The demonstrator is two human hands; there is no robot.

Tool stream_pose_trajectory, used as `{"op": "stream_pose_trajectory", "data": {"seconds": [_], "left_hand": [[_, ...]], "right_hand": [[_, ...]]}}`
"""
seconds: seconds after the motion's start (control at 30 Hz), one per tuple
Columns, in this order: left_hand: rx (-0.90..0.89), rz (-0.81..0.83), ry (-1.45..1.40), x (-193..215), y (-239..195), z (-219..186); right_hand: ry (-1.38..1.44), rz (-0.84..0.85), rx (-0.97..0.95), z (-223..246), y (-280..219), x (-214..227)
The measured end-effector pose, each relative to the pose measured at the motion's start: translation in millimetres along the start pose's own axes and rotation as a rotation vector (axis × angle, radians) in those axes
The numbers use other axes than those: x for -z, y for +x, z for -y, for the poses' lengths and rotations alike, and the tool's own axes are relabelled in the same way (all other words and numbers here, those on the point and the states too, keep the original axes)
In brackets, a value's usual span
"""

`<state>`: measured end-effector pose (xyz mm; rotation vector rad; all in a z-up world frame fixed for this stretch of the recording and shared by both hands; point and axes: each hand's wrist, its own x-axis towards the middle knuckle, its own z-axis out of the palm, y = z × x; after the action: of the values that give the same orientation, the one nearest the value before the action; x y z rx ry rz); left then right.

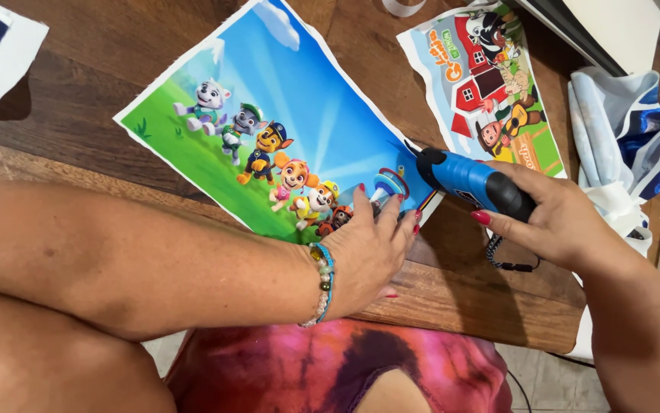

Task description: Cutting out printed designs from a fabric sheet using an electric handheld cutter

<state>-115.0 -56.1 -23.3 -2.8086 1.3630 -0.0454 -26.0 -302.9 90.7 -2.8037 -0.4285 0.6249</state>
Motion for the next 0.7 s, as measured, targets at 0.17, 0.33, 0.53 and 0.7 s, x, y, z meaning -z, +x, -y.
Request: {"op": "stream_pose_trajectory", "data": {"seconds": [0.17,0.33,0.53,0.7], "left_hand": [[0.005,-0.012,-0.01,-3,1,-1],[0.0,-0.002,-0.007,-2,0,-1],[0.003,-0.015,-0.007,-2,0,-2],[0.004,-0.012,-0.003,-4,1,-2]], "right_hand": [[-0.046,0.01,-0.041,-2,3,-3],[-0.048,0.019,-0.051,0,2,-2],[-0.06,0.009,-0.057,4,3,-3],[-0.062,0.007,-0.063,10,6,-3]]}}
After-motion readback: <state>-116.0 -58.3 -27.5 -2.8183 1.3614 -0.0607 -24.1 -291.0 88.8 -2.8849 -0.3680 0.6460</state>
